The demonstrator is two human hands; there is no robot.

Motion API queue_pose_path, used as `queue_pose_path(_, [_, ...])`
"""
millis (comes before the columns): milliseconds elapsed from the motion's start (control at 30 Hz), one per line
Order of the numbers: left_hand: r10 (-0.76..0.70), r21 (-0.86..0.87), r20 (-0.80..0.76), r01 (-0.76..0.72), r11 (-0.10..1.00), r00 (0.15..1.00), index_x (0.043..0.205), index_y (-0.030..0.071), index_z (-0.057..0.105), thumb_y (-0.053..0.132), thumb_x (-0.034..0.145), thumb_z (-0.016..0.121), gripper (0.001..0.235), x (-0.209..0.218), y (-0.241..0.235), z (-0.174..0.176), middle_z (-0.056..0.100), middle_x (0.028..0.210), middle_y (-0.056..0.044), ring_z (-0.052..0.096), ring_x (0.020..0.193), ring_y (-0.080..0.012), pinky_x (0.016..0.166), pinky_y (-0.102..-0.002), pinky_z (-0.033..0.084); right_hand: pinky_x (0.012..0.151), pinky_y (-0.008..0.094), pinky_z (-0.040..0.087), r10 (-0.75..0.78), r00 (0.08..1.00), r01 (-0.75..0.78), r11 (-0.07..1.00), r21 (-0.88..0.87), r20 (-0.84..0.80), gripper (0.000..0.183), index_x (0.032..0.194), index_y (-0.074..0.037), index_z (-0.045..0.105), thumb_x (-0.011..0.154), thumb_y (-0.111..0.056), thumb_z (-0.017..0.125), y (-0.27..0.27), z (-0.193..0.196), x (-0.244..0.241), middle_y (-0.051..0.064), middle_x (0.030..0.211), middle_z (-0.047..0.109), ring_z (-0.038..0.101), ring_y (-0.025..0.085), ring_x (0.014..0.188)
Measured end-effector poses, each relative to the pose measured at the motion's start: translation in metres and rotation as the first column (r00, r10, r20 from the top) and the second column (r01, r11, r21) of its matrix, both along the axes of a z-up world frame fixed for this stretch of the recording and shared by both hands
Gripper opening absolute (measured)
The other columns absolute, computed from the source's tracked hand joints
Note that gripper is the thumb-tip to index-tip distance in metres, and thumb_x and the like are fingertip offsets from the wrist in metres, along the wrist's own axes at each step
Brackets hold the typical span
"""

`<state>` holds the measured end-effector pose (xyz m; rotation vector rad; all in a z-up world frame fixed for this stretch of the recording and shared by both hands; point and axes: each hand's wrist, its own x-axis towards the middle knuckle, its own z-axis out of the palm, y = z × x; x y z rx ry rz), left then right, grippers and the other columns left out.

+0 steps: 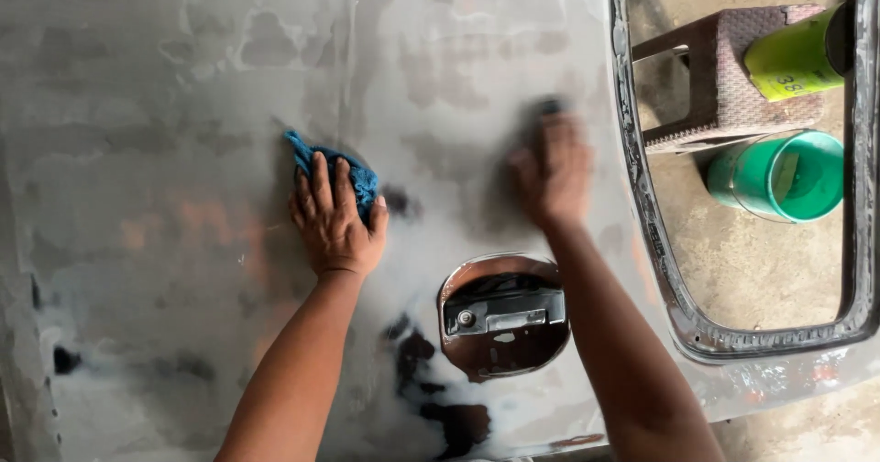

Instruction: The person sands a large, silver metallic car part, likely a door, using a sanding block and a blue cloth. They work around the fuel filler door and the window frame, alternating between sanding and wiping the surface.

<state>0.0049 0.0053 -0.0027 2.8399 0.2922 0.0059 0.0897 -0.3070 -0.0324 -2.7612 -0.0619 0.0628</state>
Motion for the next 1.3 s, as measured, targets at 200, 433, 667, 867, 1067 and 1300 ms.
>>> queue_pose_path(200, [-0.006, -0.002, 0.012, 0.006, 1.0, 1.0, 0.158, 0.008, 0.047, 0.049, 0.097, 0.061, 0.075, 0.003, -0.001, -0.001, 0.027, 0.17, -0.019, 0.026, 0.152, -0.0471, 0.122, -0.064, 0.019, 0.122, 0.049, 0.019, 0.479, 0.855, -0.463, 0.528, -0.712, -0.2, 0.084, 0.157, -0.008, 0.035, 0.087, -0.045, 0.064, 0.037, -0.004, -0.036, 0.013, 0.165, 0.027, 0.025, 0.031, 0.152])
queue_pose_path(433, [-0.016, 0.01, 0.017, 0.015, 1.0, 1.0, 0.159, 0.008, 0.044, 0.052, 0.095, 0.063, 0.08, 0.005, 0.002, 0.004, 0.026, 0.17, -0.019, 0.026, 0.152, -0.0471, 0.122, -0.065, 0.02, 0.136, 0.047, 0.018, 0.535, 0.825, -0.519, 0.845, -0.131, 0.183, 0.068, 0.16, -0.022, 0.039, 0.1, -0.043, 0.062, -0.002, 0.013, -0.044, 0.008, 0.17, 0.029, 0.026, 0.029, 0.161])
queue_pose_path(667, [-0.021, -0.027, -0.118, 0.018, 0.999, 0.993, 0.154, 0.012, 0.046, 0.056, 0.09, 0.065, 0.08, 0.014, 0.001, 0.012, 0.026, 0.168, -0.018, 0.025, 0.151, -0.0478, 0.117, -0.066, 0.02, 0.13, 0.053, 0.017, 0.27, 0.963, -0.27, 0.96, -0.07, -0.016, 0.082, 0.162, -0.003, 0.026, 0.105, -0.053, 0.057, 0.018, 0.021, -0.048, 0.022, 0.169, 0.024, 0.022, 0.038, 0.158])
queue_pose_path(867, [-0.023, -0.019, 0.006, 0.024, 1.0, 1.0, 0.161, 0.006, 0.04, 0.055, 0.095, 0.063, 0.086, 0.01, 0.003, 0.004, 0.018, 0.17, -0.026, 0.021, 0.154, -0.0478, 0.123, -0.066, 0.016, 0.126, 0.052, 0.015, 0.378, 0.903, -0.376, 0.925, 0.048, -0.203, 0.086, 0.162, -0.011, 0.027, 0.094, -0.054, 0.06, 0.022, 0.039, -0.042, 0.014, 0.168, 0.027, 0.022, 0.035, 0.155])
queue_pose_path(1067, [-0.03, -0.003, -0.009, 0.03, 1.0, 1.0, 0.162, 0.006, 0.039, 0.054, 0.096, 0.062, 0.085, 0.008, 0.004, -0.001, 0.019, 0.171, -0.024, 0.02, 0.156, -0.0476, 0.125, -0.065, 0.015, 0.129, 0.055, 0.013, -0.003, 0.996, 0.003, 1.0, 0.009, -0.084, 0.083, 0.166, -0.007, 0.024, 0.106, -0.053, 0.056, 0.026, 0.017, -0.021, 0.019, 0.171, 0.023, 0.02, 0.038, 0.158])
queue_pose_path(1300, [-0.018, -0.018, -0.004, 0.018, 1.0, 1.0, 0.161, 0.006, 0.041, 0.053, 0.095, 0.062, 0.083, 0.01, 0.003, 0.003, 0.021, 0.171, -0.023, 0.023, 0.155, -0.0475, 0.123, -0.064, 0.017, 0.127, 0.045, 0.017, 0.668, 0.731, -0.664, 0.65, -0.37, -0.139, 0.082, 0.166, -0.015, 0.023, 0.1, -0.047, 0.059, 0.049, 0.004, -0.047, 0.01, 0.172, 0.026, 0.022, 0.028, 0.157])
